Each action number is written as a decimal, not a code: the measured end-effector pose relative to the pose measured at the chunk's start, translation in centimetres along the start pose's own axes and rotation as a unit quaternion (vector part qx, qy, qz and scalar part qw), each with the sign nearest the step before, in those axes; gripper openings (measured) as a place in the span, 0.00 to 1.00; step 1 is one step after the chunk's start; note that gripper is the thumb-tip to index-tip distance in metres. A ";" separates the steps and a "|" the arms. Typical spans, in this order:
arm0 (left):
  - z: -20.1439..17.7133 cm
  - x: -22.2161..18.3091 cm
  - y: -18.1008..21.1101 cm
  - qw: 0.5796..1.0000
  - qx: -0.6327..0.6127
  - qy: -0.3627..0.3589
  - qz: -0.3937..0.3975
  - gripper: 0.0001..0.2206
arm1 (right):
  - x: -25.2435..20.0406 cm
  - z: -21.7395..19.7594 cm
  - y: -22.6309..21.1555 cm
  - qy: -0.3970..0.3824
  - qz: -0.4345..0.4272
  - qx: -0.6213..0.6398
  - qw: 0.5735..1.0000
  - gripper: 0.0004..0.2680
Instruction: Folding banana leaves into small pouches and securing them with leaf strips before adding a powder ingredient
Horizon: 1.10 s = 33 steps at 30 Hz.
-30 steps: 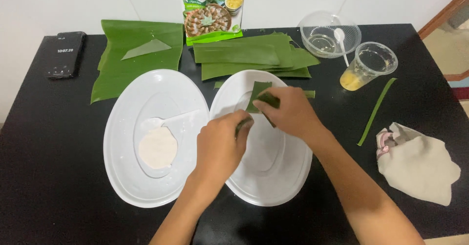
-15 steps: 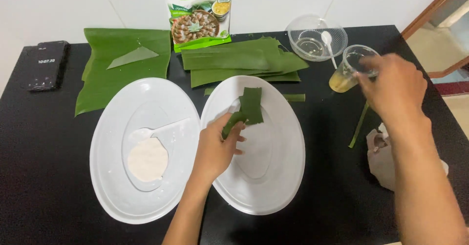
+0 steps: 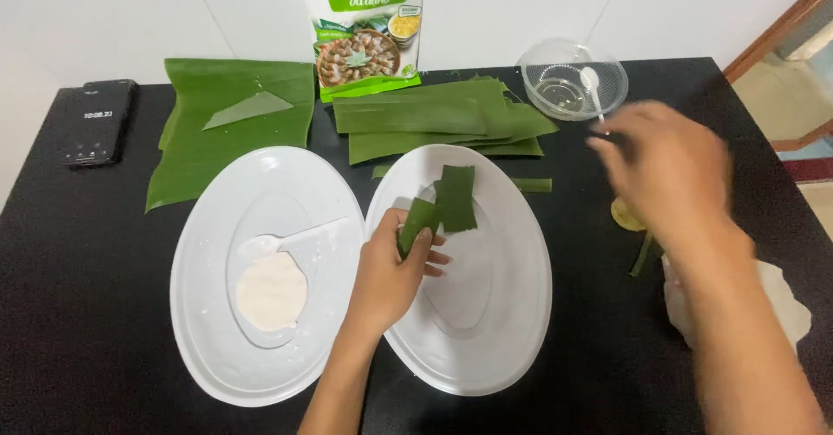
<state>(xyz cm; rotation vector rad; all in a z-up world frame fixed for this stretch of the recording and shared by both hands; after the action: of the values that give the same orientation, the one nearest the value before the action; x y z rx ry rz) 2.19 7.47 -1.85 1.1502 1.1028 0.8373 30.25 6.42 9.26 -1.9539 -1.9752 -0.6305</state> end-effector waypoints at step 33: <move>-9.5 -2.6 1.5 0.843 -0.446 0.086 0.288 0.05 | 1.6 14.1 -32.2 -0.069 -0.291 0.306 0.904 0.03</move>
<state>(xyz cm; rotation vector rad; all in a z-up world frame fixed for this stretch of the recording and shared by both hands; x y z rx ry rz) -7.66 7.98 -0.11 0.5828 0.3498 1.7220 -0.51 15.32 -5.38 -1.0581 -2.4640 0.0456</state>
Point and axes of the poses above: each hand's wrist, its own x-axis towards the middle knuckle, its own z-axis out of the palm, y = z × x, the point moved 8 cm from there along x, towards the middle knuckle, and after that the axes turned 5 degrees about -x, right-handed, at the moved point
